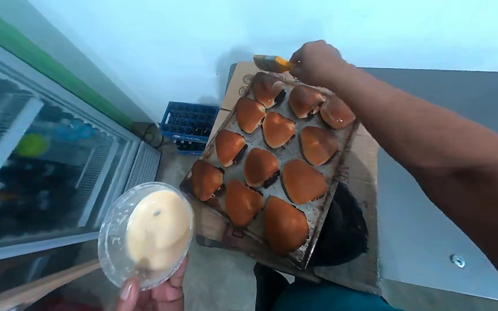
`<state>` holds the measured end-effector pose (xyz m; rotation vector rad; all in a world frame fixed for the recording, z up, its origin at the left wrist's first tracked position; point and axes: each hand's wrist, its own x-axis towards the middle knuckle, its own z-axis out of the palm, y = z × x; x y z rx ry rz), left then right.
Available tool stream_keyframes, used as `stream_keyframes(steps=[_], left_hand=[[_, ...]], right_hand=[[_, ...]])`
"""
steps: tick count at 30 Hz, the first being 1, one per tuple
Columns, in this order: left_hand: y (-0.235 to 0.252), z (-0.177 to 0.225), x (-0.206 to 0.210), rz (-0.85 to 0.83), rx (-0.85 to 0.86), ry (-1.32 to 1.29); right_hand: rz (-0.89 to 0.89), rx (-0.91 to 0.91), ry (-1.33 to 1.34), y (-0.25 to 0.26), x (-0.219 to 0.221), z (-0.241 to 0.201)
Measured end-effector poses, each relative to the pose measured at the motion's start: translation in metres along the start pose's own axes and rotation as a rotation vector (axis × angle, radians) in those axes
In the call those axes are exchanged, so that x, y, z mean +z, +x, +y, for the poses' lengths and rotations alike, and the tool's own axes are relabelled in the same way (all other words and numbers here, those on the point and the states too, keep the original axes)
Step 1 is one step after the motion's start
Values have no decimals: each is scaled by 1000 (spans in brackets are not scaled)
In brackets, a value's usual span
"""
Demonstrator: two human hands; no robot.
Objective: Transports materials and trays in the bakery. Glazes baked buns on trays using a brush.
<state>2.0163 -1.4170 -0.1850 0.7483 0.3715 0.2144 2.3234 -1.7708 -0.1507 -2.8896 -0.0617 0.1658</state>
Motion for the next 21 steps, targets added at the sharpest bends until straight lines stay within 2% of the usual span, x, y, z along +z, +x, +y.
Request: stream_keyframes(steps=[2,4,5,7,10,13,15,17,21], left_hand=[[-7,3,-9,1,8,-34],[-12,3,-18,-7,8,-55],[-14,3,-22,-9,9,-64],[-17,2,-28,-18,1,-84],[-20,0,-26,-18,3,-107],[-24,-1,-24,-9,15,-121],[-25,-2,-24,-3,17,-123],[-26,-2,-22,8,21,-117],[-32,-3,-19,7,49,-113]], right_hand=[[-75,-4,-187,-1,4,-14],[-138,-91,-258,-16,-6,-16],[-151,-138,-248,-21,-17,-12],[-134,-117,-193,-18,-31,1],[-70,49,-162,-5,-16,20],[-125,-33,-83,-28,-2,19],[-123,-149,39,-47,-15,11],[-102,-191,75,-49,-20,-6],[-118,-261,-171,-36,17,-45]])
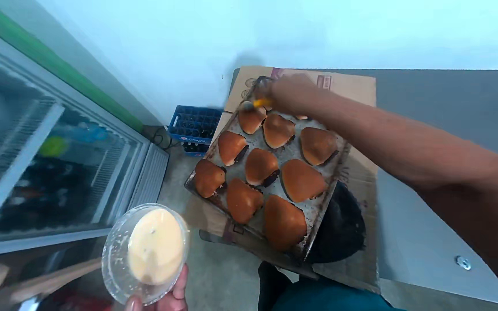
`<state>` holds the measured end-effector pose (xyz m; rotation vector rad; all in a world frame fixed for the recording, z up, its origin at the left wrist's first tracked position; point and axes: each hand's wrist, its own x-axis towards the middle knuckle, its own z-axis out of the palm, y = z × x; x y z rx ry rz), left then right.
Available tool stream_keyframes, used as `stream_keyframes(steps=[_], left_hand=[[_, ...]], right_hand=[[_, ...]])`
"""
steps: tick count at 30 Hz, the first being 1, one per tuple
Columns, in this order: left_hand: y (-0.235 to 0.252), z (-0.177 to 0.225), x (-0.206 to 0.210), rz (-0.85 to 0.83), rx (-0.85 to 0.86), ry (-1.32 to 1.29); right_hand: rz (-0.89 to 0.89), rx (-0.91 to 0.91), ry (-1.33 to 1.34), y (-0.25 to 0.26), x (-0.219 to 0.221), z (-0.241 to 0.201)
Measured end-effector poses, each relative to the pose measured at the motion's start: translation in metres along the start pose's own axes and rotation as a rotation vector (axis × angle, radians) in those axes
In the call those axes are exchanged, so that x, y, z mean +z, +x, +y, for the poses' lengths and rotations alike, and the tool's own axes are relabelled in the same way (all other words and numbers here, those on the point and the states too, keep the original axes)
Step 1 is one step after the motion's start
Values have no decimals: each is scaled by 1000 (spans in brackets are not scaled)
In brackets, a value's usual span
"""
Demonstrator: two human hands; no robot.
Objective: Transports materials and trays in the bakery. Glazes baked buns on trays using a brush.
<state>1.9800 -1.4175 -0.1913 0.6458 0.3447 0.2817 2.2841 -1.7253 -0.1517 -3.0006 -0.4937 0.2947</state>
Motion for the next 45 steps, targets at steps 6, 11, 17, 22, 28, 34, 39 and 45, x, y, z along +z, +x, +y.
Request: stream_keyframes(steps=[6,11,17,22,28,34,39,45], left_hand=[[-6,0,-14,52,49,15],[-10,-3,-12,72,82,3],[-11,-3,-19,113,83,29],[-13,-3,-14,100,101,-5],[-11,-5,-16,120,91,-14],[-8,-8,-18,85,89,-13],[-3,-6,-28,73,95,-15],[0,-8,-13,58,101,10]], right_hand=[[-148,-55,-115,-37,-43,-10],[-44,-60,-186,-5,5,-20],[-105,-70,-129,-48,-30,-5],[-48,11,-102,-18,8,-3],[-19,146,-46,-20,-35,36],[-63,172,-112,38,-19,19],[-141,68,-193,2,-52,25],[-28,223,-37,13,-12,42]])
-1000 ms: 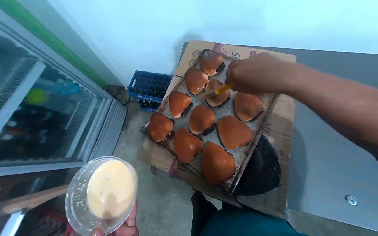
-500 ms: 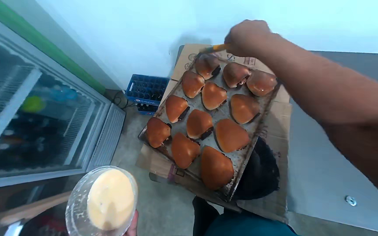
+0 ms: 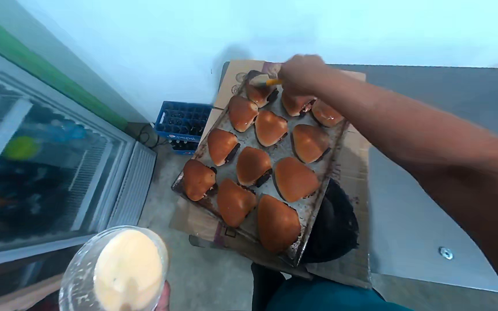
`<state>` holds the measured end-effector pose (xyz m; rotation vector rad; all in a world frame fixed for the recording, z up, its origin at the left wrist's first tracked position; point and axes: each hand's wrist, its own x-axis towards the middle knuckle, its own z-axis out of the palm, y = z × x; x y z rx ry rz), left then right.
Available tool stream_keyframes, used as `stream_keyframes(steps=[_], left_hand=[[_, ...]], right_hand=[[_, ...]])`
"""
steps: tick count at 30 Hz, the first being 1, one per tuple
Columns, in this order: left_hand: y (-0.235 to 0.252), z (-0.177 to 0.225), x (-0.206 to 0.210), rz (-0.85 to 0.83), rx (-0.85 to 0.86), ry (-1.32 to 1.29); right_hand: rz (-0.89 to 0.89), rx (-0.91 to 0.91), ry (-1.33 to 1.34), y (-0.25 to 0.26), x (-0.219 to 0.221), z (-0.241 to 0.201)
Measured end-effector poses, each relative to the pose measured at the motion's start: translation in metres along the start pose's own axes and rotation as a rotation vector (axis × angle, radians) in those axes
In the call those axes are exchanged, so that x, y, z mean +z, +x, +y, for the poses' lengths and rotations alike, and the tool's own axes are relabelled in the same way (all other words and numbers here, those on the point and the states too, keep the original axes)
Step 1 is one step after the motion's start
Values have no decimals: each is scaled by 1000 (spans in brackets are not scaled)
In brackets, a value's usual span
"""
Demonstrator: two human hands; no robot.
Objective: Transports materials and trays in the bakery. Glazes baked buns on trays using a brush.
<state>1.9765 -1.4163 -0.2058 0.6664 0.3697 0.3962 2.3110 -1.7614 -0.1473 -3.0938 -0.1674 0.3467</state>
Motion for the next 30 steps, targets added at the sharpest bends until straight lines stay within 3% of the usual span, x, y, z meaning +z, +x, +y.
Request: stream_keyframes(steps=[4,8,11,14,17,20,25,27,30], left_hand=[[2,-6,12,-13,2,19],[-1,-14,24,-51,-4,25],[-9,-21,29,-48,-14,51],[-17,-28,35,-35,-10,85],[-28,-34,42,-31,-6,55],[-31,-41,43,-50,-9,89],[-31,-72,46,-82,3,179],[-32,-84,57,-107,-33,186],[-39,-101,79,-127,-71,212]], right_hand=[[-11,-147,-16,-57,2,8],[51,-414,-136,-93,41,26],[-62,-384,-204,-128,11,36],[62,-340,-116,-122,-2,31],[161,-445,-89,-98,37,18],[148,-542,-81,-128,58,32],[277,-673,276,-186,-1,83],[315,-677,418,-210,-16,70],[456,-834,331,-222,-12,42]])
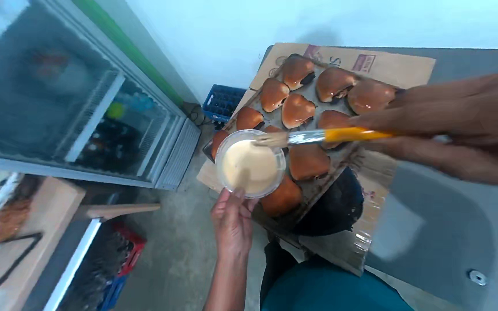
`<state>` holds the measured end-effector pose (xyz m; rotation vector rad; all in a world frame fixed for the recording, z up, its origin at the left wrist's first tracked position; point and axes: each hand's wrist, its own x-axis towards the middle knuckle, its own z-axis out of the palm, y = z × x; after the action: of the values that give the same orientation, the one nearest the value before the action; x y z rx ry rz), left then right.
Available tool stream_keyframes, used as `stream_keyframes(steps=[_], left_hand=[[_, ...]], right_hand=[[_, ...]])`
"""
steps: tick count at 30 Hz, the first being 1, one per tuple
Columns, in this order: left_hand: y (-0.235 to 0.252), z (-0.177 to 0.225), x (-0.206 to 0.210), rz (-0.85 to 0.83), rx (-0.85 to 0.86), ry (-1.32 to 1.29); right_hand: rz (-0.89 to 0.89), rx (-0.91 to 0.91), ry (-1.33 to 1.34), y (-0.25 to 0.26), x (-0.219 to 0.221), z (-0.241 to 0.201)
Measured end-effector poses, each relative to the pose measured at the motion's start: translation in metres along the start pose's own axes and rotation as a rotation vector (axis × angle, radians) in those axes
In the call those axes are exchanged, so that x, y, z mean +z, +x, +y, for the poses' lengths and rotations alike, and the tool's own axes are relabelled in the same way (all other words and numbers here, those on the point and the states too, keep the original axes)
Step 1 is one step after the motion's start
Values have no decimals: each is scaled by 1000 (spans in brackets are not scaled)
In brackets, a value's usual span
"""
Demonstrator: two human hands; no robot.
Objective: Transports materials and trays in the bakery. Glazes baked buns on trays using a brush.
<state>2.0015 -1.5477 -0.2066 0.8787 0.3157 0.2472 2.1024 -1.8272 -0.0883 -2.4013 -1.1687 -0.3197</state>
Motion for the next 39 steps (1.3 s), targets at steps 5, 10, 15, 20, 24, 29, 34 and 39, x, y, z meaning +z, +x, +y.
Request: stream_keyframes(steps=[5,10,15,20,24,29,34,39], left_hand=[[-7,-16,29,-62,-17,79],[-18,-22,43,-100,-21,125],[-28,-25,55,-80,-42,92],[-15,-16,60,-100,-87,12],[16,-5,69,-103,-155,-7],[66,11,54,-227,-224,54],[113,43,-5,-420,-245,-19],[141,84,-60,-360,-262,-2]], right_hand=[[-55,-8,-78,3,30,-12],[-136,270,570,-31,40,13],[-162,649,1333,-65,48,27],[-84,769,1445,-90,49,41],[60,853,1351,-100,38,53],[156,927,410,-94,43,46],[-7,994,83,-81,70,7],[250,1209,302,-45,67,-11]])
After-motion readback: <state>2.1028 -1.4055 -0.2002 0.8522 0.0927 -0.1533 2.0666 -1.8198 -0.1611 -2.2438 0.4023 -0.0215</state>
